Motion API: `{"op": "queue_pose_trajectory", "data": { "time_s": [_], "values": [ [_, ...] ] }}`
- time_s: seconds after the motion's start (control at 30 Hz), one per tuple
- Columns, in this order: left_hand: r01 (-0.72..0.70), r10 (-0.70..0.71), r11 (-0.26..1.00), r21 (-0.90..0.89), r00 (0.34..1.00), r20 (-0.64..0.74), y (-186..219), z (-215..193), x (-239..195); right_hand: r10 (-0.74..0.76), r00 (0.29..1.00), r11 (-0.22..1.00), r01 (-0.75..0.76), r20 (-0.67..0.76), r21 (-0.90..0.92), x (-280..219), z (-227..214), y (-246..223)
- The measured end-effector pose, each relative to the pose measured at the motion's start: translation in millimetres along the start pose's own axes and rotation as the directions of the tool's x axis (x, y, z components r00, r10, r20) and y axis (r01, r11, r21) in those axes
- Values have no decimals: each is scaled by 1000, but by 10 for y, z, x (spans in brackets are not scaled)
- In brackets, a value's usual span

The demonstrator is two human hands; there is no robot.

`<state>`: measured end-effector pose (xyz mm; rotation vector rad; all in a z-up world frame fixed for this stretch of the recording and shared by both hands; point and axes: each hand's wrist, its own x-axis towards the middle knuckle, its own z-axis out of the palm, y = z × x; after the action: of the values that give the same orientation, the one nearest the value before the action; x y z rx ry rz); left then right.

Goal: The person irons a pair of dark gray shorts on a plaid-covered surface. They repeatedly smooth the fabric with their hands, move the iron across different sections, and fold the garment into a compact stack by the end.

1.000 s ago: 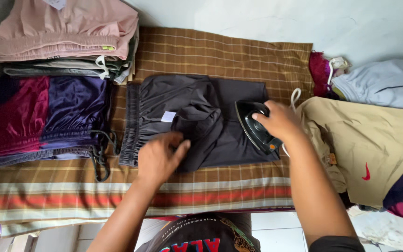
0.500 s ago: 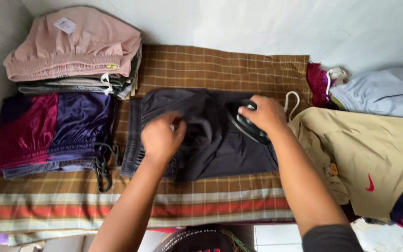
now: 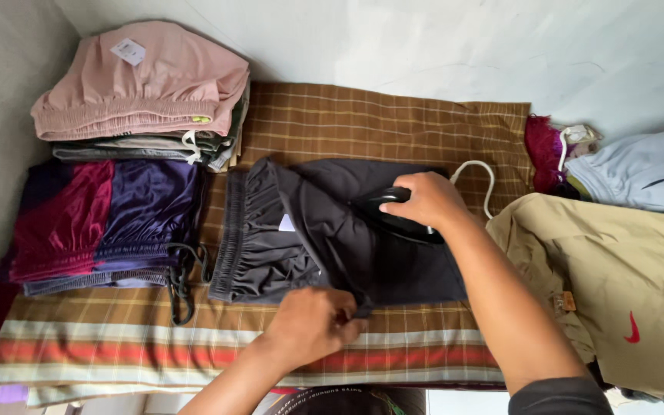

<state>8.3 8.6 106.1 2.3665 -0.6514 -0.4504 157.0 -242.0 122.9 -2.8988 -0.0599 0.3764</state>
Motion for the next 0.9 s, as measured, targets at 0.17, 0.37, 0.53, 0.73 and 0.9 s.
{"op": "queue_pose_trajectory", "data": {
  "time_s": [0.17, 0.37, 0.53, 0.73, 0.9],
  "values": [
    [-142, 150, 987, -71, 978, 142, 27, 203, 189, 95, 994, 995, -95, -52, 11, 237, 213, -82],
    [-182, 204, 976, -120, 958, 201, 40, -59, 376, 10, 999, 1000, -11, -43, -18, 206, 103, -253],
    [180, 2, 872, 456, 929, -371, -916, -451, 1141, -87, 987, 995, 92, -138, 28, 235, 169, -274],
    [385, -154, 661, 644, 910, -385, -2360, -526, 1946, -73, 979, 995, 83, -191, 48, 350, 210, -373],
    [445, 72, 523, 727, 826, -558, -2679, -639, 2012, -140, 983, 989, 145, -116, 36, 325, 114, -520]
  ]
}}
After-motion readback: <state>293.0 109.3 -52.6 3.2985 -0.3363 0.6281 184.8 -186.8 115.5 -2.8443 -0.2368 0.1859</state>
